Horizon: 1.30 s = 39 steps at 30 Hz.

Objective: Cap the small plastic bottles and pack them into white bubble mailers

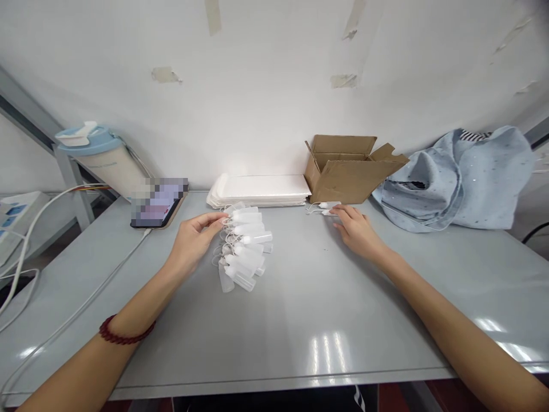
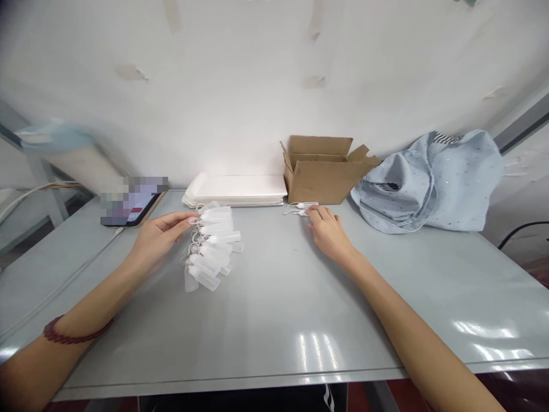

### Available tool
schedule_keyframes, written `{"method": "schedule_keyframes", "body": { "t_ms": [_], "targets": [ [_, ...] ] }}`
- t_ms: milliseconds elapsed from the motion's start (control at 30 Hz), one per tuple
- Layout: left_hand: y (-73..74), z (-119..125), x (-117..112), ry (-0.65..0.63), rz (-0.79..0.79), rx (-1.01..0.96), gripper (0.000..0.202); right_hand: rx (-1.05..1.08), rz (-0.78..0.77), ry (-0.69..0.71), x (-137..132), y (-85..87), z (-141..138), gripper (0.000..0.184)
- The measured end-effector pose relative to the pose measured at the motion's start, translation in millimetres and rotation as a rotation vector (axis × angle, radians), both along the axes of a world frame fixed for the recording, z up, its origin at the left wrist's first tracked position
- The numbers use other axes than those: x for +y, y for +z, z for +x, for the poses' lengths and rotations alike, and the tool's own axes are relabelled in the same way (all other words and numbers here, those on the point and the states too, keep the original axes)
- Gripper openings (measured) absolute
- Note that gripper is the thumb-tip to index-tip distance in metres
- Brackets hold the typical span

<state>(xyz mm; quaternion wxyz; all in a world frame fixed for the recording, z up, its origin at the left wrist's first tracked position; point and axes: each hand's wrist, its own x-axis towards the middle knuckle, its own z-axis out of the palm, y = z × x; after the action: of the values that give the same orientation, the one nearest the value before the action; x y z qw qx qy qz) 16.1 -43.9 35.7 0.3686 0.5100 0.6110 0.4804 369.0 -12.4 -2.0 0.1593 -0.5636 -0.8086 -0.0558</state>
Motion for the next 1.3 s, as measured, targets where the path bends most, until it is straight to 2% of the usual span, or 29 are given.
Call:
{"method": "schedule_keyframes", "body": {
  "t_ms": [233,467,567,700,833,967,1100,1200,1300],
  "targets": [
    [5.6,0,-2,0.030,-0.011,0.040,0.027,0.011,0.022,-0.044,2,1.5,2,0.030],
    [6.5,3,-16,0.154,0.312,0.399,0.021,0.081,0.011,-0.064,0,3.2,-2,0.020],
    [9.7,13,-30,0.146,0.458,0.493,0.016,0.130,-0.001,-0.041,-6,6.7,-8,0.020],
    [13.4,33,-50,0.015,0.657,0.638,0.012,0.228,-0.044,0.046,-22,16.1,-24,0.020],
    [9.9,49,-62,-0.214,0.722,0.626,0.016,0.314,-0.114,0.150,-44,30.9,-43,0.020],
    [3.0,52,-64,-0.324,0.669,0.603,0.021,0.405,-0.202,0.197,-64,47.0,-57,0.021],
    [1.3,51,-64,-0.385,0.606,0.613,0.023,0.619,-0.452,0.247,-78,59.5,-65,0.020],
    [1.8,51,-64,-0.448,0.582,0.614,0.022,0.701,-0.523,0.275,-84,63.8,-70,0.018],
    [2.0,52,-65,-0.450,0.572,0.620,0.023,0.746,-0.562,0.296,-87,65.0,-72,0.017]
  ]
}}
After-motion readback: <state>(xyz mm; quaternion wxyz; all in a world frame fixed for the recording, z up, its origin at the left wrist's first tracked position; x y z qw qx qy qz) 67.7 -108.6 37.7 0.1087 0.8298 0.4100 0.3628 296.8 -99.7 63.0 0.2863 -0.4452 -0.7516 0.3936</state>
